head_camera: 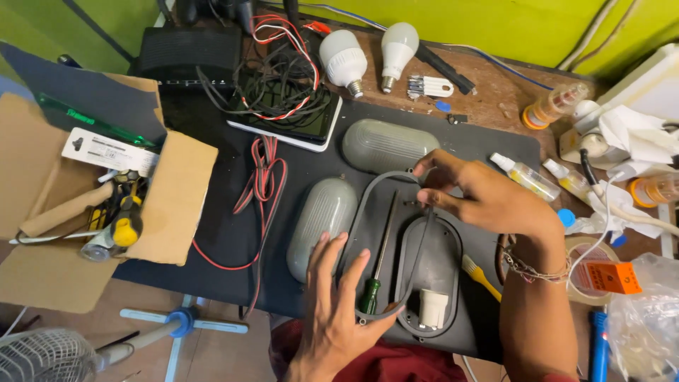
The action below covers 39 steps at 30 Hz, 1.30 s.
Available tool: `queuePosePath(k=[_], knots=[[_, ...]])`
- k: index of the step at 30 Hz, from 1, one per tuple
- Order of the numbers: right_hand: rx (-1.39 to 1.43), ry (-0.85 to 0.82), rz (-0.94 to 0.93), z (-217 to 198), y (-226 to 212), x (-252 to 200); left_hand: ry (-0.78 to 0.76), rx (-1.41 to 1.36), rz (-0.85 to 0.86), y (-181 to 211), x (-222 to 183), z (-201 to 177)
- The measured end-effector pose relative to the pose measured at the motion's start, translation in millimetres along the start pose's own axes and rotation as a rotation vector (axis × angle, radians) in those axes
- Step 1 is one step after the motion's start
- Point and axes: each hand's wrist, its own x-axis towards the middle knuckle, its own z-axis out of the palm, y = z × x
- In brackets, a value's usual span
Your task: Assembling and preparing electrical light fixtures by inserting bulbs into housings and managing wiring on a workbench.
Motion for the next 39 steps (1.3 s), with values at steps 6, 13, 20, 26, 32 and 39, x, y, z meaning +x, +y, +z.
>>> queuePosePath(k=[6, 13, 20, 26, 32, 39], knots=[[-0.059, 0.049, 0.054, 1, 25, -25, -0.096, -0.176, -0.023, 9, -8, 25], [-0.167, -0.033, 0.316, 9, 47, -41, -0.316, -0.222, -0.112, 15, -16, 37], [-0.176, -0.061, 0.318, 16, 72, -38, -0.443, -0.212, -0.154, 22, -28, 46], [-0.192, -0.057, 0.322, 2, 55, -36, -0.458, -0.289, -0.219, 16, -27, 47], [-0.122, -0.007, 0.243, -23, 46, -41, -0.504, -0.315, -0.195, 14, -3, 46], [0.022, 0.042, 0.241, -56, 53, -58, -0.586, -0.24, -0.061, 35, 53, 72]])
